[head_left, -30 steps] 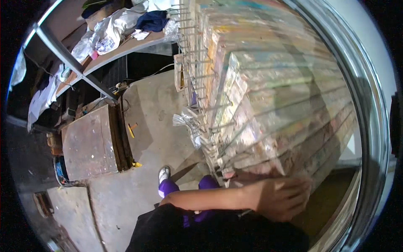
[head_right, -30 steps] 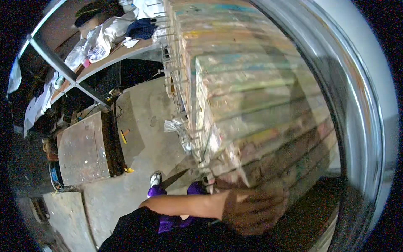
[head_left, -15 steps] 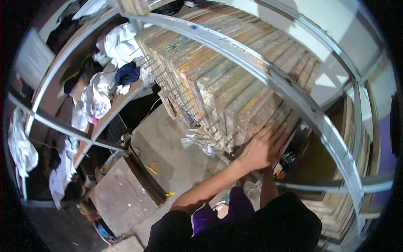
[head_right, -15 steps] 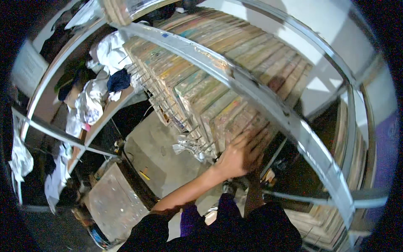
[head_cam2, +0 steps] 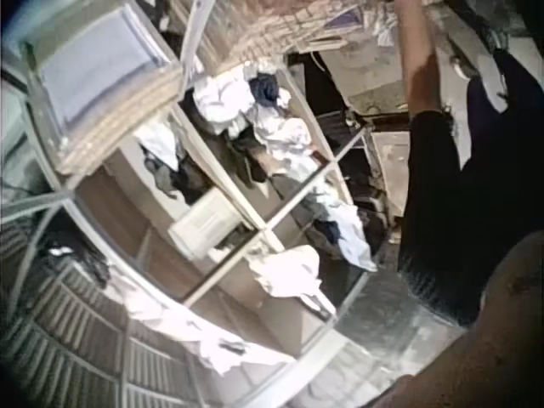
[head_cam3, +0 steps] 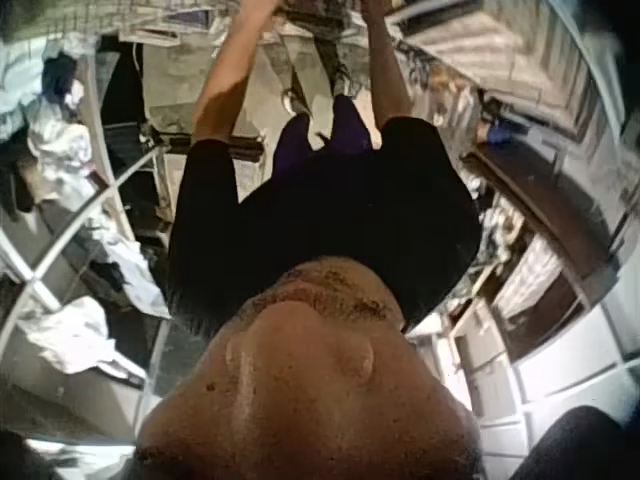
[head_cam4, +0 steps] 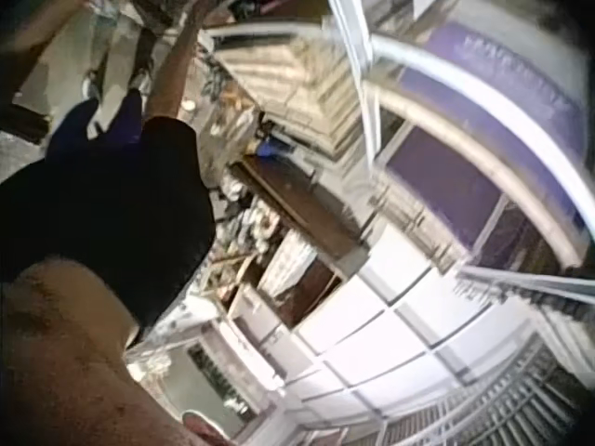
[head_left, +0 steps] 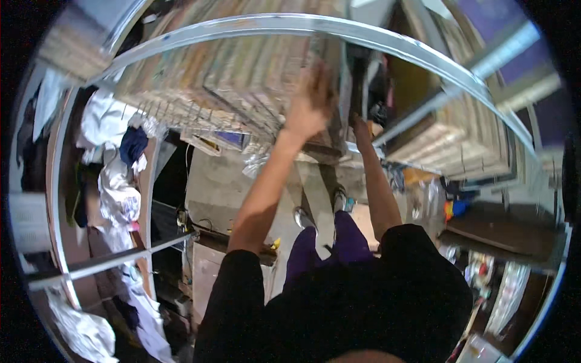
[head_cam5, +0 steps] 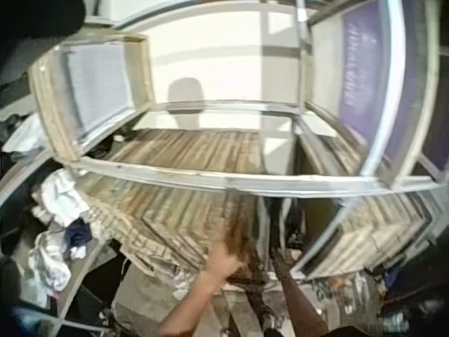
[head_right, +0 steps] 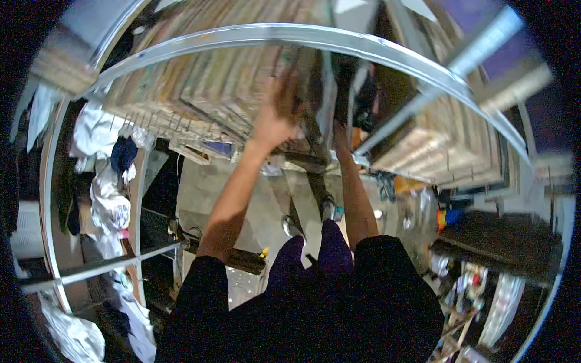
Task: Cleaning a screen printing frame with liquid and a rag, then applying tape to the edges.
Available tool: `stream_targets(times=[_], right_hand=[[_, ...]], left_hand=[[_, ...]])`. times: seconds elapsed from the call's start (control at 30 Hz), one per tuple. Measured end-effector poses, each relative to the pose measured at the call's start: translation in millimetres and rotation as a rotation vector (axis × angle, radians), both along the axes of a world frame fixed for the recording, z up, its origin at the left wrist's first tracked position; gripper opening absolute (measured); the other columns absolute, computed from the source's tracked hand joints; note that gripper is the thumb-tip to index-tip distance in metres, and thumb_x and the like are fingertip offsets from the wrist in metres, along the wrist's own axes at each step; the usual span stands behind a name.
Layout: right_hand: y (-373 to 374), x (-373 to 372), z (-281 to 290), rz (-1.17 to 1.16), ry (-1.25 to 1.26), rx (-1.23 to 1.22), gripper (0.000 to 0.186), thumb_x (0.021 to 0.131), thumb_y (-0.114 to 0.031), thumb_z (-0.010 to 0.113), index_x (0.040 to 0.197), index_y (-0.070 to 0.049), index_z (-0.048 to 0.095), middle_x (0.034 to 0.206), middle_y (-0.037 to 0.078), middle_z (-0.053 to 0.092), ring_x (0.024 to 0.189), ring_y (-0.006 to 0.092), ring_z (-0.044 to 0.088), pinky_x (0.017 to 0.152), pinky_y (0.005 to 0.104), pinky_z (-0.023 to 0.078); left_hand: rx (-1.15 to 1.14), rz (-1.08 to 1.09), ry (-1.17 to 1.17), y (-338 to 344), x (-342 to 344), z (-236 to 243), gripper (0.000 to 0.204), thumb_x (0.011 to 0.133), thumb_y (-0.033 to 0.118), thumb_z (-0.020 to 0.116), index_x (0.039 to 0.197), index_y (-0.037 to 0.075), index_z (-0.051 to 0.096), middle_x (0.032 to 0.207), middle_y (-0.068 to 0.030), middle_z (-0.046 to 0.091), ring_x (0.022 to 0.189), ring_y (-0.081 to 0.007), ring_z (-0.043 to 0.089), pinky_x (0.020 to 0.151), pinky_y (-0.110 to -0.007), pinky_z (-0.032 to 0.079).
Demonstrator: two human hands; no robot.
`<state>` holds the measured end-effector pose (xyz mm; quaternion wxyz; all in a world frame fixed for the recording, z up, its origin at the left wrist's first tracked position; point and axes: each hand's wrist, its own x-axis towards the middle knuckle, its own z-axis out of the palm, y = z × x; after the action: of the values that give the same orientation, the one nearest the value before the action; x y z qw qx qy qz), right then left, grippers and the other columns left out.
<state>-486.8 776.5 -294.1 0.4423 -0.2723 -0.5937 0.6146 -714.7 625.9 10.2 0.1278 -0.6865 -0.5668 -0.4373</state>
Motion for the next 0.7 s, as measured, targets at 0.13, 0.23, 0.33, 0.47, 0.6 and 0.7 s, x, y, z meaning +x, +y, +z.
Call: stream_targets(times=[0.13,0.23,0.33,0.47,0.6,0.7], right_hand=[[-83,-32,112,-0.187,-0.260,-0.358,0.053,0.100,-0.042,0.051,0.137,-0.005,0.051,0.124,0.006,0.059,0.111,0.0186,0.055,0.097,0.0356,0.043],[-91,17,112,-0.153,-0.329,-0.184,0.050,0.100,-0.043,0.052,0.132,-0.005,0.056,0.116,0.005,0.062,0.103,0.0158,0.058,0.090,0.0322,0.045],[-113,27,135,-0.151,-0.270,0.025,0.043,0.099,-0.039,0.055,0.123,-0.004,0.062,0.105,0.000,0.064,0.093,0.0104,0.061,0.078,0.0267,0.048],[-130,35,149,-0.095,-0.265,-0.201,0.041,0.099,-0.035,0.056,0.124,-0.003,0.062,0.108,0.001,0.063,0.098,0.0098,0.060,0.081,0.0268,0.048],[-161,22,141,-0.174,-0.205,-0.412,0.045,0.097,-0.036,0.057,0.128,-0.003,0.058,0.114,0.005,0.064,0.102,0.0146,0.061,0.087,0.0295,0.047],[-146,11,118,-0.204,-0.191,-0.421,0.050,0.096,-0.039,0.054,0.133,-0.004,0.054,0.122,0.009,0.062,0.104,0.0190,0.062,0.090,0.0322,0.048]], left_hand=[[-0.048,0.127,-0.045,-66,-16,10,0.048,0.093,0.018,0.056,0.135,-0.005,0.048,0.137,-0.0256,0.049,0.124,-0.0415,0.048,0.106,-0.049,0.036],[-0.157,0.309,-0.375,-139,-14,-39,0.037,0.097,0.018,0.052,0.129,-0.001,0.054,0.128,-0.0224,0.057,0.119,-0.0387,0.053,0.099,-0.043,0.042],[-0.291,0.658,-0.688,-242,-32,-109,0.033,0.098,0.021,0.052,0.120,-0.002,0.061,0.110,-0.0191,0.067,0.103,-0.0333,0.063,0.089,-0.041,0.048],[-0.401,0.840,-0.979,-372,-83,-181,0.035,0.099,0.025,0.050,0.116,-0.002,0.065,0.102,-0.0155,0.071,0.090,-0.0233,0.069,0.080,-0.035,0.052],[-0.366,0.993,-1.025,-416,-141,-181,0.036,0.096,0.027,0.048,0.100,-0.002,0.070,0.091,-0.0147,0.073,0.089,-0.0254,0.071,0.083,-0.037,0.051],[-0.168,1.006,-1.143,-409,-213,-186,0.033,0.095,0.024,0.051,0.097,-0.002,0.071,0.088,-0.0127,0.074,0.084,-0.0229,0.071,0.080,-0.034,0.052]])
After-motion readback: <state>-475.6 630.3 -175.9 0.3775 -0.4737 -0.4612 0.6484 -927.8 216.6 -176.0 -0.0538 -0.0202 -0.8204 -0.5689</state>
